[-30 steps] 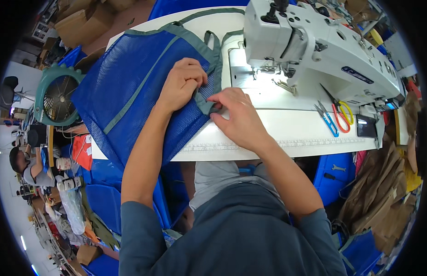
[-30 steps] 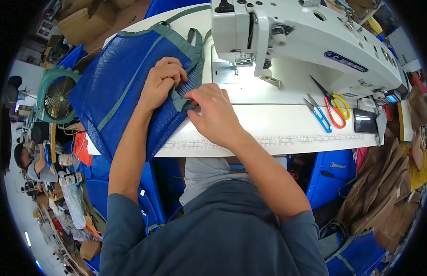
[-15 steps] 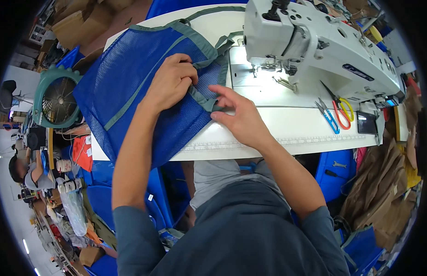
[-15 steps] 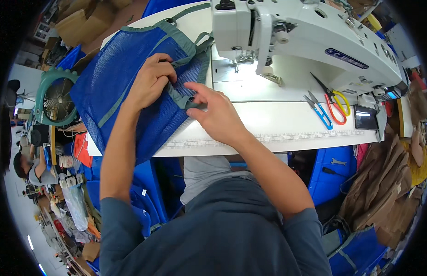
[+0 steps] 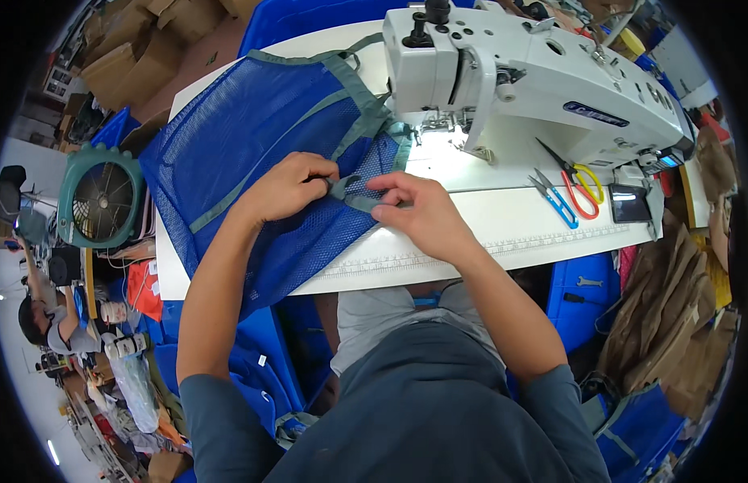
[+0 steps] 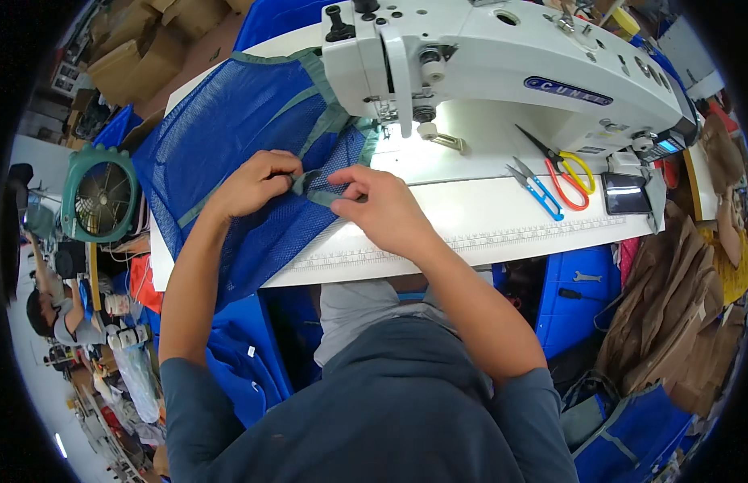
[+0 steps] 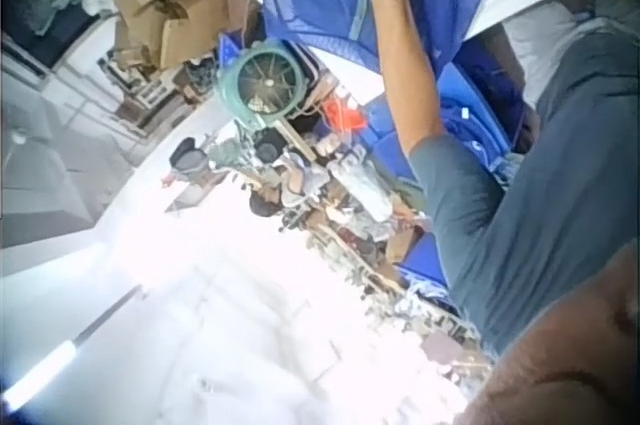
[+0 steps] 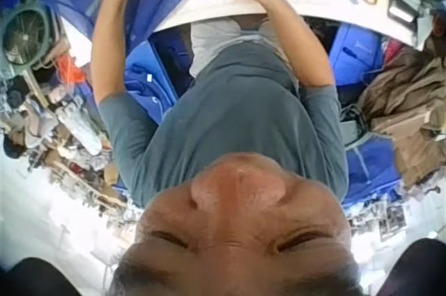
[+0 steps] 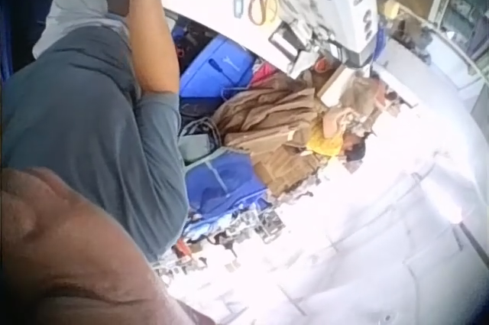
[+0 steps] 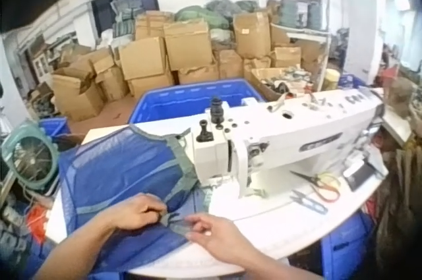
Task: Sewing a blue mesh bag using an industrial sewing machine.
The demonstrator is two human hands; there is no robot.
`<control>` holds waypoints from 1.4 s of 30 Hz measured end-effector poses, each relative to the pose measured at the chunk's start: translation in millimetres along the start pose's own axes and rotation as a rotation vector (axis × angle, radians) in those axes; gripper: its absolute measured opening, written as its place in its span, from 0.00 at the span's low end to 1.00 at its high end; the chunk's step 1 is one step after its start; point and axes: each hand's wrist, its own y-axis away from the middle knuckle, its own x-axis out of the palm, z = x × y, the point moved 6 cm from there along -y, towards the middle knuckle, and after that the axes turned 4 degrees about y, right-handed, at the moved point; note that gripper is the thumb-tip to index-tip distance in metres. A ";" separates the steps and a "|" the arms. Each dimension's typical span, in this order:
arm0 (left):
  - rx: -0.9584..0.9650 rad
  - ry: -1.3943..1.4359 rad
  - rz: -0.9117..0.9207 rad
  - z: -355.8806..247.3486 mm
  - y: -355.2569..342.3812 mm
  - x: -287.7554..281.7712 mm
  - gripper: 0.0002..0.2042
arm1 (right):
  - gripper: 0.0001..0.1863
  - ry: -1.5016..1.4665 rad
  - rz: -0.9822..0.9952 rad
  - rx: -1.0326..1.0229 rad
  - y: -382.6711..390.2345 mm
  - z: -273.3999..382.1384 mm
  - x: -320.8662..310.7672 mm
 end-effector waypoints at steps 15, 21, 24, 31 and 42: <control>-0.112 0.518 0.178 -3.4 10.5 1.8 0.10 | 0.17 0.275 -0.177 -0.268 -3.7 31.2 6.8; -0.077 0.510 0.087 -0.5 11.2 -2.8 0.10 | 0.16 0.271 0.021 -0.074 -6.7 33.4 11.7; -0.111 0.483 0.088 -0.6 12.2 -4.9 0.10 | 0.15 0.071 0.014 -0.066 -10.2 23.2 16.7; 0.046 0.077 0.098 -20.2 5.1 -8.9 0.11 | 0.13 0.006 -0.101 -0.122 -5.8 8.7 6.9; 0.143 -0.036 0.028 -30.7 7.1 -8.9 0.13 | 0.12 -0.049 -0.004 -0.219 -16.0 33.5 6.8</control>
